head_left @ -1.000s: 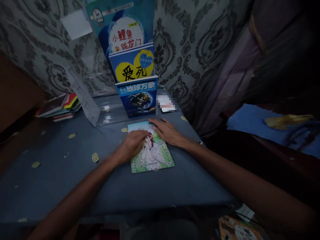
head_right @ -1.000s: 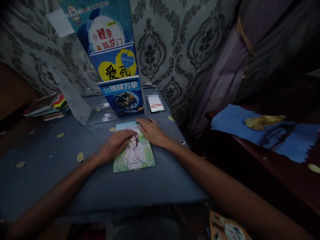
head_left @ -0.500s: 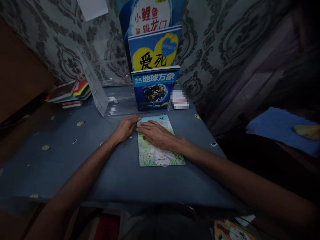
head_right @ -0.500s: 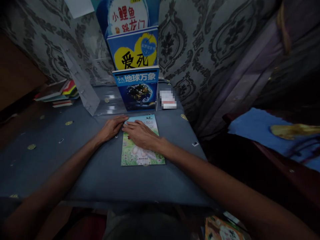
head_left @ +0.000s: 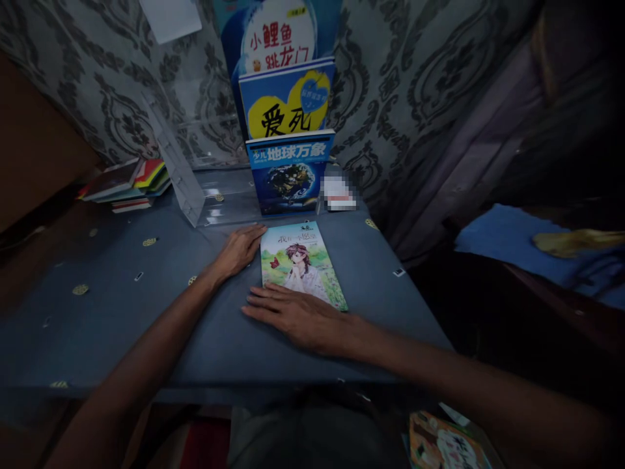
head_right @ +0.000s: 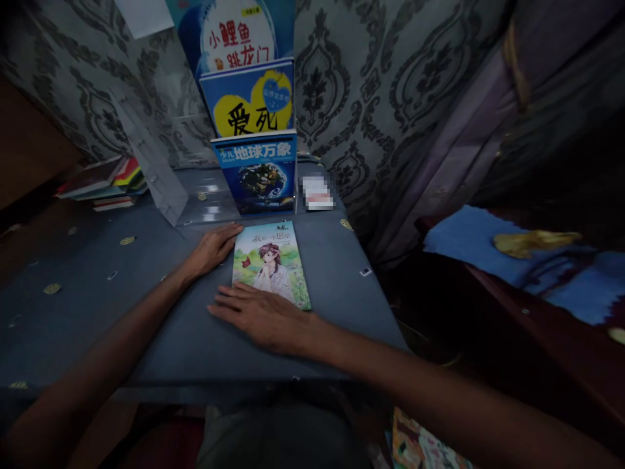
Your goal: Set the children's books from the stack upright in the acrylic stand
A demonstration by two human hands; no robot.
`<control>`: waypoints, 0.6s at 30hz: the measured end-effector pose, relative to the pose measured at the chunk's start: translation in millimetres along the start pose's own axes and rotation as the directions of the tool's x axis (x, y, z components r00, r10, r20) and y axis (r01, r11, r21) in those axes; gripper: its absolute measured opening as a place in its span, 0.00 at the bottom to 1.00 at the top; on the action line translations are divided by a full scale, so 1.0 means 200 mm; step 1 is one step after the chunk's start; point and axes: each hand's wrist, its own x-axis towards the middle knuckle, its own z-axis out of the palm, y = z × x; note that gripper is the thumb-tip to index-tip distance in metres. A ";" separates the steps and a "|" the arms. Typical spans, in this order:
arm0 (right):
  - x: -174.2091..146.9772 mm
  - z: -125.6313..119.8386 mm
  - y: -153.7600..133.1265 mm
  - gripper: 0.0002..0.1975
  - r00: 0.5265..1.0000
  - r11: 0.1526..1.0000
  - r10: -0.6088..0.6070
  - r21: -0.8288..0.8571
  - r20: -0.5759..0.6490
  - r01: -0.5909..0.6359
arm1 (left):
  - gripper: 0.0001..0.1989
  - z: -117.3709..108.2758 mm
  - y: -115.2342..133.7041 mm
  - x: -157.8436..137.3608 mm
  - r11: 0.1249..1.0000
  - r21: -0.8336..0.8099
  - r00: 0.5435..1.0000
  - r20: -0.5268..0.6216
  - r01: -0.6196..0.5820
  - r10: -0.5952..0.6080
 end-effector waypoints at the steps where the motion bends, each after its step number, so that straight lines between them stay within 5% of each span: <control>1: 0.00 0.00 0.00 0.28 1.000 1.000 0.010 -0.001 0.005 -0.010 | 0.22 0.00 0.00 0.00 1.000 0.001 1.000 0.004 0.004 -0.004; 6: -0.02 -0.02 -0.04 0.26 0.989 0.990 0.133 -0.043 -0.066 -0.136 | 0.25 0.01 0.03 -0.01 0.999 0.015 0.999 0.005 0.041 -0.041; 12: -0.15 -0.02 -0.08 0.25 0.901 0.938 0.326 -0.019 -0.286 -0.345 | 0.26 0.01 0.04 -0.01 0.998 0.037 0.999 0.012 0.047 -0.048; 18: -0.31 -0.04 -0.01 0.25 0.846 0.897 0.421 0.009 -0.328 -0.443 | 0.26 0.01 0.05 -0.02 0.996 0.067 0.999 -0.002 0.052 -0.052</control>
